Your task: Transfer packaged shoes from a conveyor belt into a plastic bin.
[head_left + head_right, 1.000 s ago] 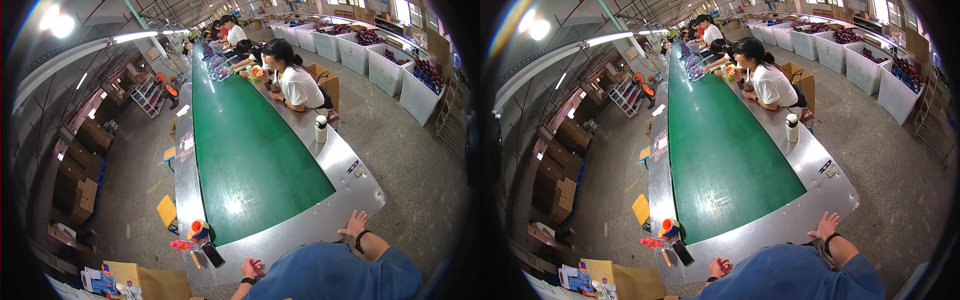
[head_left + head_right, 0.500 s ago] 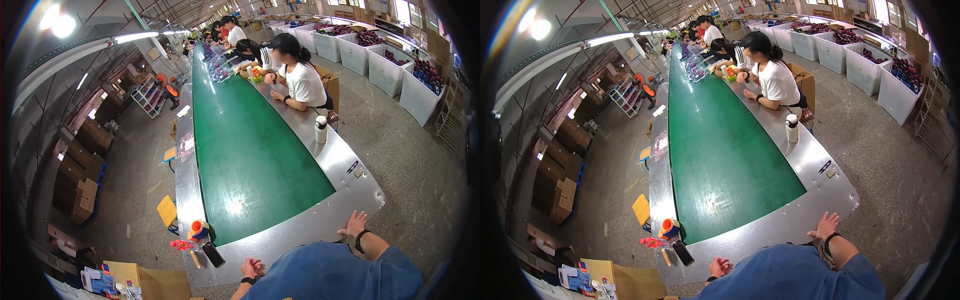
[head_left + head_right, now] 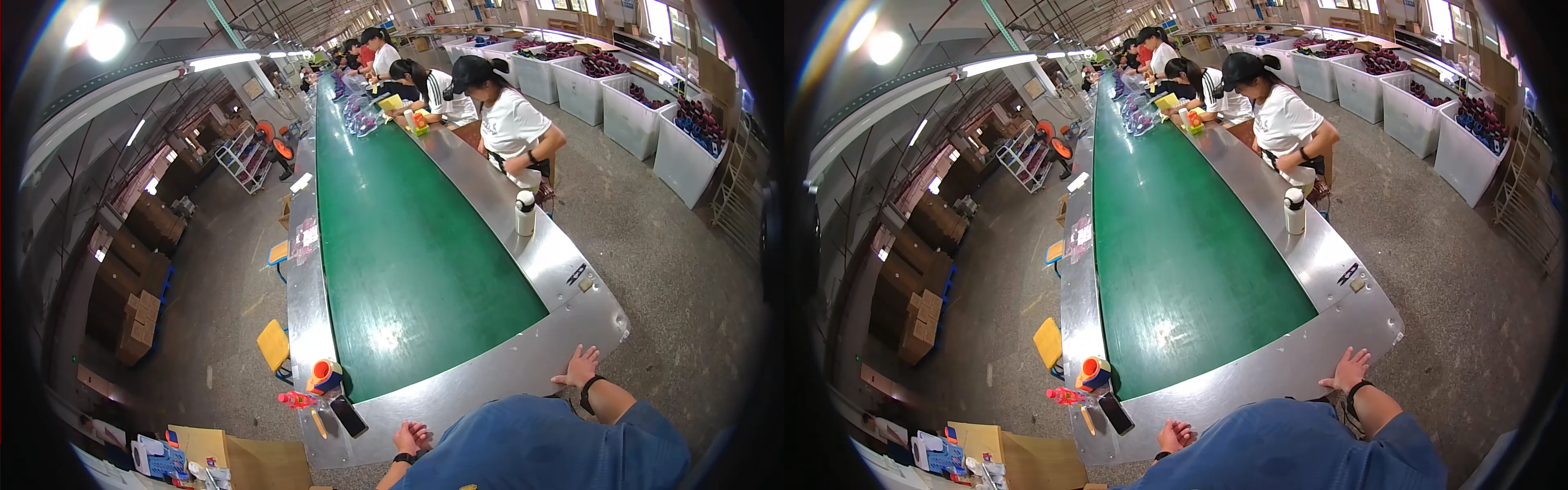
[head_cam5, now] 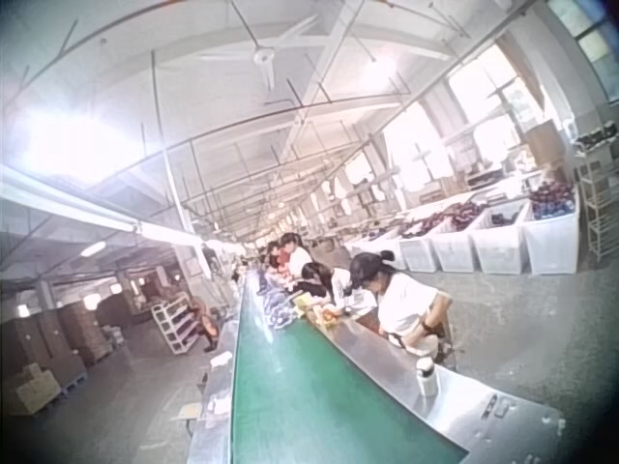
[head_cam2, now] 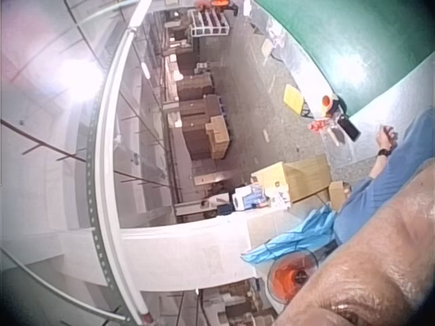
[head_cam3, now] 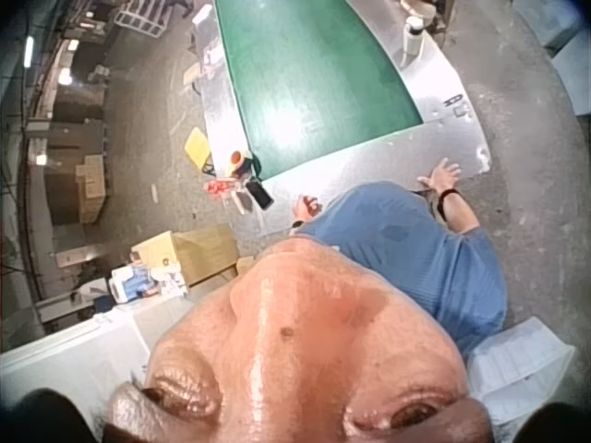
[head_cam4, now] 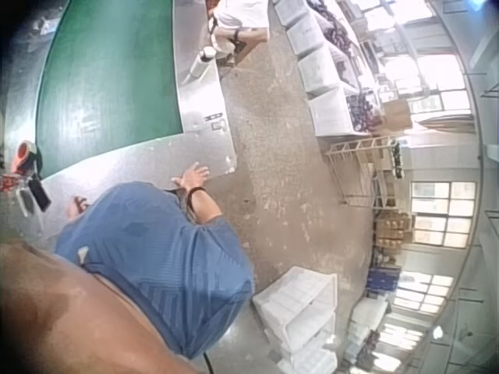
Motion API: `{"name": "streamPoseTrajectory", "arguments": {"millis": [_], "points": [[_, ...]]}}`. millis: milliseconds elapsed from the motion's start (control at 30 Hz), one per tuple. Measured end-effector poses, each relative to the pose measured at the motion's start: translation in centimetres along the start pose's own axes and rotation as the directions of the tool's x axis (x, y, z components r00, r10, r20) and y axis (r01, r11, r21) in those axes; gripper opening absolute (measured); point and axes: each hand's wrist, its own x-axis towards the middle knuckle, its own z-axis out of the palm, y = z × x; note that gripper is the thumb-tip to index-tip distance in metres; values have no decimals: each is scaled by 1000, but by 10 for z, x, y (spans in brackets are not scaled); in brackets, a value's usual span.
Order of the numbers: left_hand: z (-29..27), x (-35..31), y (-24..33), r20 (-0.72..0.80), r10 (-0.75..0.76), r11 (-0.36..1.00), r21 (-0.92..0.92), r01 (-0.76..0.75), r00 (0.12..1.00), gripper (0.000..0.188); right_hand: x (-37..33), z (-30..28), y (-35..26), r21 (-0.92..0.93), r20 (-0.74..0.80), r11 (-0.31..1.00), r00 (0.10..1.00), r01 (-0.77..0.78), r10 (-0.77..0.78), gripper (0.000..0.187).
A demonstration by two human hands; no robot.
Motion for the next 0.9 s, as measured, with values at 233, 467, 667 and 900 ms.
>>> {"name": "streamPoseTrajectory", "arguments": {"millis": [233, 467, 667, 900], "points": [[-1, 1, 0, -4, -17, 1000, -6, 17, 1000, 36, -7, -8, -3, 46, 22, 999, 1000, -4, 3, 152], [-4, 2, -2, 29, -26, 999, -34, 27, 999, 36, -2, -3, 0, 26, 6, 1000, 1000, 6, -6, 156], [-2, 3, -2, 12, 2, 1000, 2, -2, 1000, 36, -1, -2, 1, 34, 7, 999, 1000, 4, -4, 156], [-2, 2, -2, -14, -4, 1000, 2, 5, 1000, 38, -3, -1, 0, 45, -1, 999, 1000, 2, -2, 155]]}}
